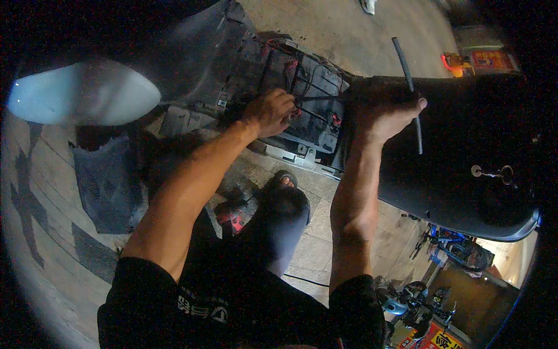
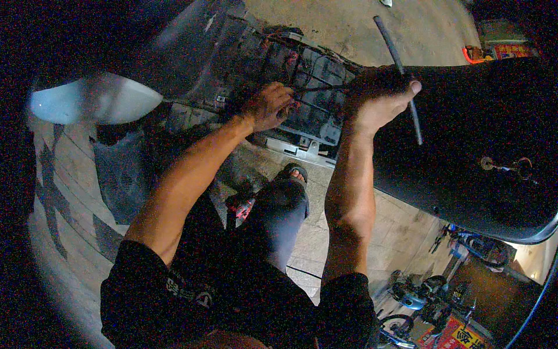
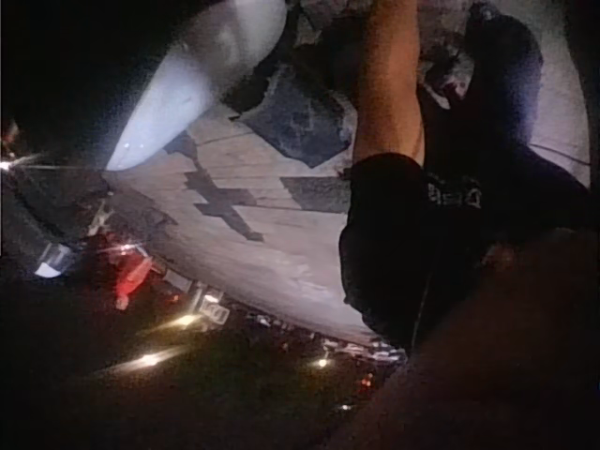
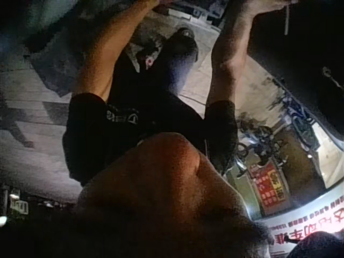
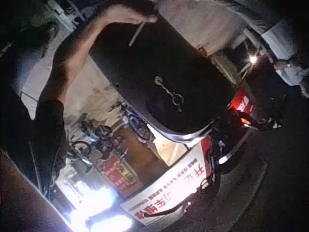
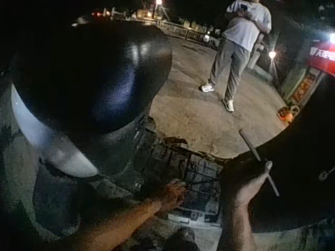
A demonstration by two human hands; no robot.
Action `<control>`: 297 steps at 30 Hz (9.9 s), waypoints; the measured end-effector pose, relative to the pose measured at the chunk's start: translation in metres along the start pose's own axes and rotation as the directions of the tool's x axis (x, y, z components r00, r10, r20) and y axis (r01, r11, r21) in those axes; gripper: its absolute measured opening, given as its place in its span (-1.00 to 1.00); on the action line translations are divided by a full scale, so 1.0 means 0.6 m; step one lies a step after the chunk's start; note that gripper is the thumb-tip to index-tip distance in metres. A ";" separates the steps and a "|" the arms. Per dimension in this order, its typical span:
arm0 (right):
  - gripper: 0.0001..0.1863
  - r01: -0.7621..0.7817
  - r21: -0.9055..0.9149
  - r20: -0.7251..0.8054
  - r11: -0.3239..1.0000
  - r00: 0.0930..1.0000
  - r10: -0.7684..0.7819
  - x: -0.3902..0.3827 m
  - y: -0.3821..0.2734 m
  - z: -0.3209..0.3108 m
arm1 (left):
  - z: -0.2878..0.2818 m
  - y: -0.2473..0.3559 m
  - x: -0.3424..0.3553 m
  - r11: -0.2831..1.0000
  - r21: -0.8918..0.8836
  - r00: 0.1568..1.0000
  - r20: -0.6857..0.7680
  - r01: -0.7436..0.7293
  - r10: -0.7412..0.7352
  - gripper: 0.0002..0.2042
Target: The person retrieves a screwdriver and a cordless drill, then uses them to loosen and remove screws from a battery pack under a scooter seat. After disconnecting the battery, the person lifts the battery pack out of the compartment and sets it aside.
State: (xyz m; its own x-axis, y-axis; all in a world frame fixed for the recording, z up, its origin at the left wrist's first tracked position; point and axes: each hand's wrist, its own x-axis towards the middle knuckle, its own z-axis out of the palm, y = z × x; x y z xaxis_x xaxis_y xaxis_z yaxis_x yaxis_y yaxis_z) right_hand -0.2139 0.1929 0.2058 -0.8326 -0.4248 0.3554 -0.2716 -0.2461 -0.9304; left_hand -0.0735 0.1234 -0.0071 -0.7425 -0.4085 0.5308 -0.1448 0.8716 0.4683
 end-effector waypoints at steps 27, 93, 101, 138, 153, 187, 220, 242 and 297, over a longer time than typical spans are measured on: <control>-0.64 -0.386 0.440 0.131 0.811 0.921 0.367 0.037 -0.025 0.054 | -0.028 0.015 0.047 0.838 -0.504 0.903 -0.231 0.207 -0.362 -0.61; -0.53 -0.848 -0.473 -0.643 -0.239 0.148 0.751 -0.895 0.324 -0.733 | 0.177 0.102 -0.547 0.466 0.372 0.096 0.691 0.803 -0.717 -0.55; -0.40 -0.633 -0.731 -0.489 -0.254 0.226 0.843 -0.887 0.293 -0.698 | 0.224 0.118 -0.608 0.450 0.313 0.116 0.701 0.836 -0.704 -0.47; -0.66 -0.330 -0.403 0.681 0.854 0.515 0.521 -0.132 -0.027 -0.262 | -0.048 0.039 -0.050 0.974 0.219 0.966 -0.257 0.055 0.003 -0.81; -0.61 -0.215 -0.580 0.666 0.786 0.431 0.609 -0.083 -0.038 -0.189 | -0.047 0.013 -0.049 0.989 0.002 0.978 -0.148 0.148 -0.146 -0.59; -0.56 0.490 -0.562 0.817 0.667 0.199 0.542 0.044 -0.056 -0.044 | -0.056 0.009 -0.013 0.977 0.051 0.978 0.016 0.208 -0.209 -0.60; -0.56 0.508 -0.528 0.842 0.681 0.209 0.498 0.044 -0.046 -0.060 | -0.065 -0.036 0.042 0.989 0.056 0.926 0.347 0.136 -0.147 -0.75; -0.56 0.187 -0.647 0.748 0.739 0.343 0.568 0.040 -0.070 -0.146 | -0.063 -0.036 0.063 0.994 0.067 0.884 0.455 0.085 -0.106 -0.81; -0.64 0.330 -0.706 0.708 0.627 0.334 0.622 0.039 -0.084 -0.124 | -0.016 0.045 0.089 0.971 0.197 0.911 0.360 0.134 -0.199 -0.82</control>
State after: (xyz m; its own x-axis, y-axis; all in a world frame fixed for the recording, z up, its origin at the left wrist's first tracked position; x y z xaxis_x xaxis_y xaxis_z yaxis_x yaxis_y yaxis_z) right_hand -0.2557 0.2602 0.2542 -0.1047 -0.9120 -0.3966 -0.7855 0.3204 -0.5295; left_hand -0.1108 0.1223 0.0409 -0.8835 -0.4483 0.1359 -0.3693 0.8451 0.3865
